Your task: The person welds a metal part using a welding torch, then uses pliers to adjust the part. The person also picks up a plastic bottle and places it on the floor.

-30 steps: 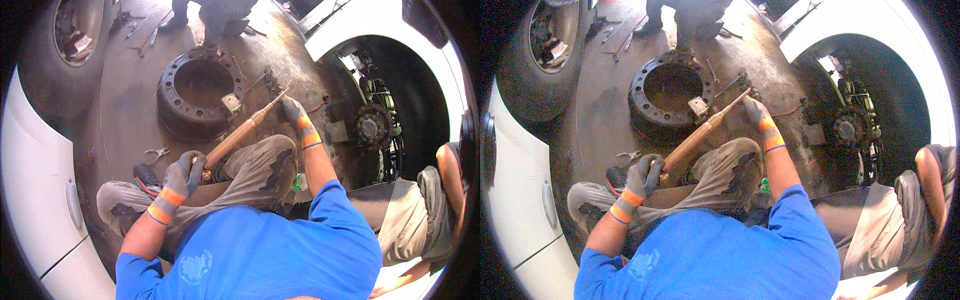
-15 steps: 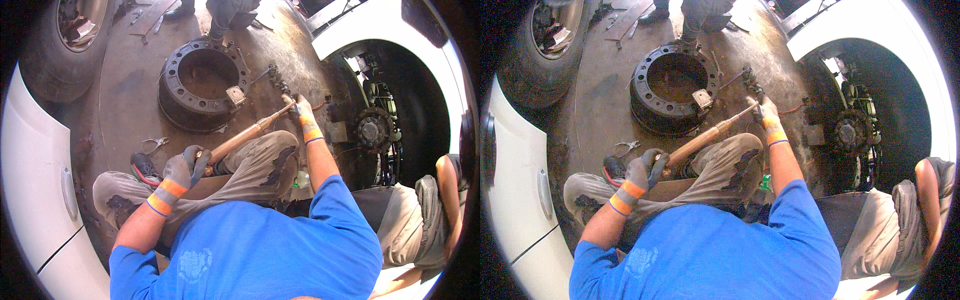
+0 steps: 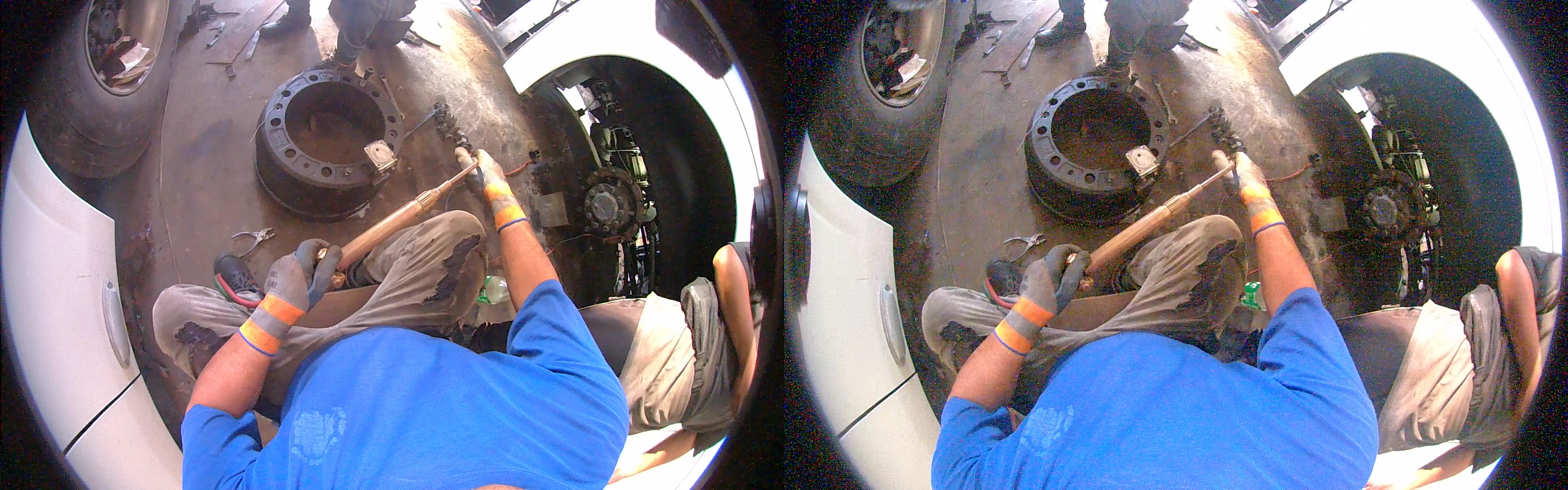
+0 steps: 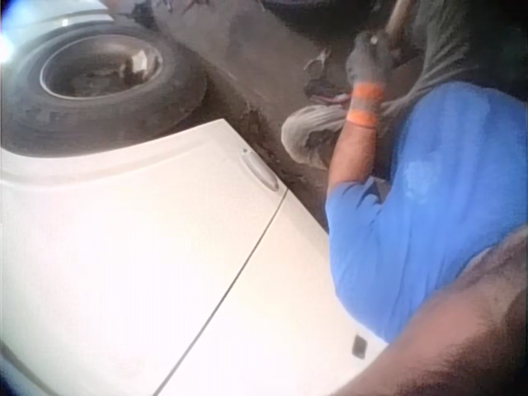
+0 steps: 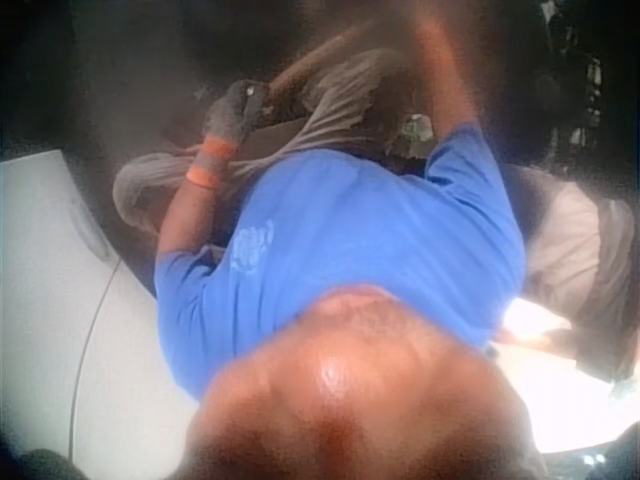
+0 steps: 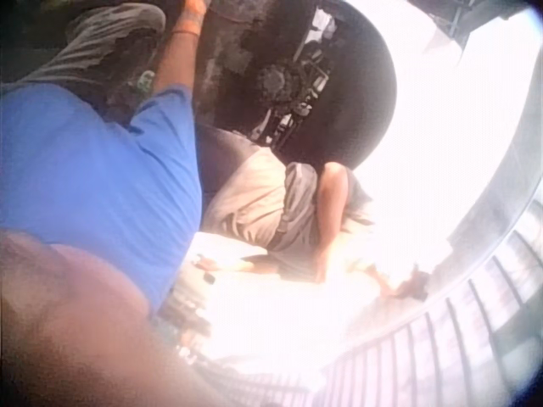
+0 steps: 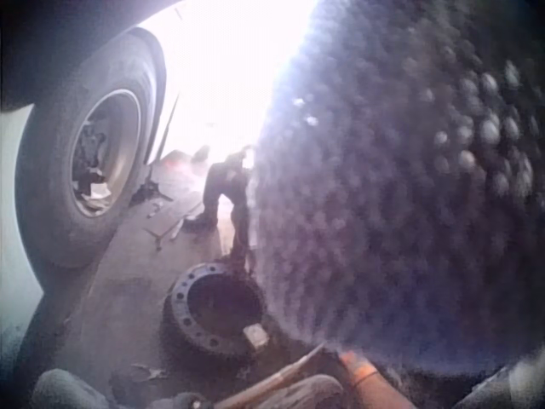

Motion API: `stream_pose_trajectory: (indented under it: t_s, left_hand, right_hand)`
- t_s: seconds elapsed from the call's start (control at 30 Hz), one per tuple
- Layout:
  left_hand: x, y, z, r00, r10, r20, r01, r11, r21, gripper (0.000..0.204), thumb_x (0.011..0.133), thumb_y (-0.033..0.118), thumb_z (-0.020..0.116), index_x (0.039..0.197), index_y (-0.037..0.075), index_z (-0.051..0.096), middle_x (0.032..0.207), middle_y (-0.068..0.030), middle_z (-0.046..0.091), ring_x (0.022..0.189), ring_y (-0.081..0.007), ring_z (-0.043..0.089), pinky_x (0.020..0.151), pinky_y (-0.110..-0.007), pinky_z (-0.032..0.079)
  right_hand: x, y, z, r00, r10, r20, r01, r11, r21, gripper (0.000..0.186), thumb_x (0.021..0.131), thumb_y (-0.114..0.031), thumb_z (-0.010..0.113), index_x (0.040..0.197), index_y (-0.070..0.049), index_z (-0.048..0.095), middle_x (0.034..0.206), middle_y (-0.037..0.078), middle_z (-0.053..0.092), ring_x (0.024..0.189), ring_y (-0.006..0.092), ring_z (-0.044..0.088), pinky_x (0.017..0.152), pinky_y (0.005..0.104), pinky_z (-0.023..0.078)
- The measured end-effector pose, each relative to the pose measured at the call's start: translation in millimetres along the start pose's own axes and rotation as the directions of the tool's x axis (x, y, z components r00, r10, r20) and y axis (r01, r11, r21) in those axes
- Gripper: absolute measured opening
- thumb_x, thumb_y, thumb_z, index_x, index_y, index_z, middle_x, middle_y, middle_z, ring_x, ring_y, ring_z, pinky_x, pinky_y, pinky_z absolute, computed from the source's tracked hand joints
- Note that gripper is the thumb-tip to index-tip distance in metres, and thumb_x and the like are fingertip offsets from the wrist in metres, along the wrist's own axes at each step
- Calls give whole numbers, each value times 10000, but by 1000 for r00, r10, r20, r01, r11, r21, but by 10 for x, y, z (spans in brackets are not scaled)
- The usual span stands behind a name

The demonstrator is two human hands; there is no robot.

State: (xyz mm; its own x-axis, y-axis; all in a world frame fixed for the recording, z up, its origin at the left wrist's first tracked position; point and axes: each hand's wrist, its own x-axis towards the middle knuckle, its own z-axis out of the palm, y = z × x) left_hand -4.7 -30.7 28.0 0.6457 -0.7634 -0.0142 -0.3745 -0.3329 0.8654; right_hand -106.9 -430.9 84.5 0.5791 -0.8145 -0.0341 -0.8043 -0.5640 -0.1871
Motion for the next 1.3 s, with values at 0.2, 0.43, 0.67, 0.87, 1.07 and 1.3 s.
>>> stream_pose_trajectory:
  t_s: [0.2, 0.43, 0.67, 0.87, 1.07, 1.3]
  left_hand:
    - [8, 9, -17, 1000, -21, 8, 21, 999, -42, 391, 921, 428, 547, 1016, 54, 612, 737, -177, 675, 718, -342, 680, 643, -419, 517]
    - [45, 5, 44, 987, -135, 82, 153, 944, -293, 366, 922, 370, 558, 973, 15, 630, 678, -125, 662, 604, -223, 658, 612, -345, 505]
    - [184, -152, -107, 989, 7, -145, -50, 955, -292, 369, 917, 321, 595, 998, -37, 628, 725, -90, 643, 545, -103, 582, 495, -253, 481]
    - [249, 130, -339, 847, -459, 269, 508, 544, -668, 317, 957, 324, 525, 1043, 23, 580, 712, -118, 634, 502, -174, 600, 426, -281, 467]
    - [176, -75, -336, 779, -529, 335, 586, 426, -689, 218, 910, 177, 573, 1035, 0, 599, 843, -139, 652, 634, -207, 653, 519, -307, 533]
    - [189, -446, -196, 963, -256, 84, 269, 893, -360, 254, 823, 52, 595, 1073, 7, 602, 885, -135, 658, 710, -243, 670, 606, -328, 536]
  right_hand:
    - [44, -118, -114, 984, 88, 153, -79, 995, -68, 607, 884, -586, 481, 1086, -29, 610, 937, 208, 666, 946, 299, 641, 789, 393, 482]
    - [255, 528, 671, 964, -263, -42, 246, 822, 513, 516, 871, -485, 570, 1049, -6, 634, 960, 155, 681, 960, 247, 639, 867, 378, 475]
    - [-790, -717, 168, 905, -255, 341, -40, 746, 665, 406, 862, -315, 669, 1153, -37, 613, 953, 88, 679, 817, 166, 638, 708, 284, 506]
    - [-1335, -1586, 471, 739, -552, 385, -411, 84, 908, 396, 894, -227, 650, 1227, -37, 548, 1027, 96, 656, 911, 144, 620, 776, 280, 510]
    - [-1374, -1773, 739, 749, -478, 460, -440, 160, 883, 425, 892, -282, 615, 1225, -29, 534, 962, 90, 678, 800, 156, 656, 632, 268, 531]
    - [-1307, -1865, 953, 831, -385, 401, -398, 91, 913, 302, 853, -256, 674, 1042, -34, 595, 871, 58, 647, 756, 149, 638, 667, 289, 531]
